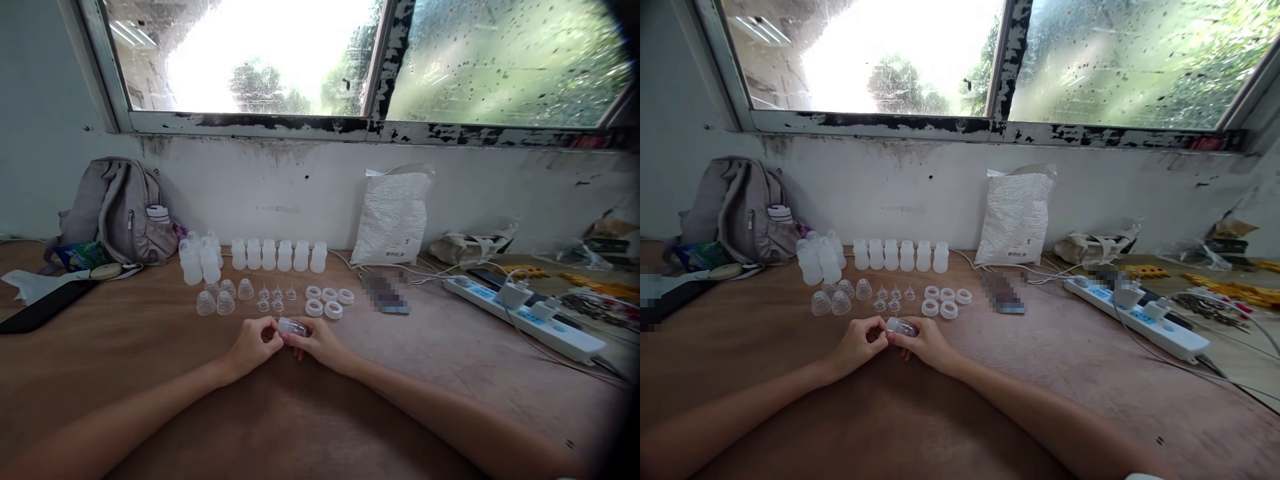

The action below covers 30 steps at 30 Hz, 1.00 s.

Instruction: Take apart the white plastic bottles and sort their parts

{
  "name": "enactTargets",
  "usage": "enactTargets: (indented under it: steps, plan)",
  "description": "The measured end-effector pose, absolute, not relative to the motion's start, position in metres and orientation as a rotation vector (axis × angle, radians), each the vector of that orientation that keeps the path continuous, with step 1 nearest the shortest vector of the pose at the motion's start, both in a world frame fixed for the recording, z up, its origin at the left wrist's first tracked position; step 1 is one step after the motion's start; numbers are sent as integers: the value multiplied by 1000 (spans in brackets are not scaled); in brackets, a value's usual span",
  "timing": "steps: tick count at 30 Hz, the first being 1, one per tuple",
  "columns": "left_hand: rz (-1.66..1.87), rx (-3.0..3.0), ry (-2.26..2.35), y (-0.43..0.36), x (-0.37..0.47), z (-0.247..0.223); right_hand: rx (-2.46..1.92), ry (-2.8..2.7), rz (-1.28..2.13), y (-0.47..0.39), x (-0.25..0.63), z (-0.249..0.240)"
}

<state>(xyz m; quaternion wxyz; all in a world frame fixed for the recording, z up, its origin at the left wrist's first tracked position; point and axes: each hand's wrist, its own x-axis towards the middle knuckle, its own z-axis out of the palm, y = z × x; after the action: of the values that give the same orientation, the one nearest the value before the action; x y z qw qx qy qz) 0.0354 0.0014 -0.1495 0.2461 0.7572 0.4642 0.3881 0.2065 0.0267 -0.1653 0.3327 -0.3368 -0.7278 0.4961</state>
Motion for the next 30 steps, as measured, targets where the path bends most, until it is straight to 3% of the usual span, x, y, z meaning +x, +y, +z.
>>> enactTargets:
  steps: [12, 16, 30]
  plan:
    - [1007, 1778, 932, 15, 30, -157, -895, -1832, 1137, 25, 209, -162]
    - [978, 1836, 962, 9, 30, -155, -930, -1794, 1269, 29, 209, -165]
    - [1042, 2088, 1186, 3, 31, -151, -923, -1970, 966, 22, 210, -162]
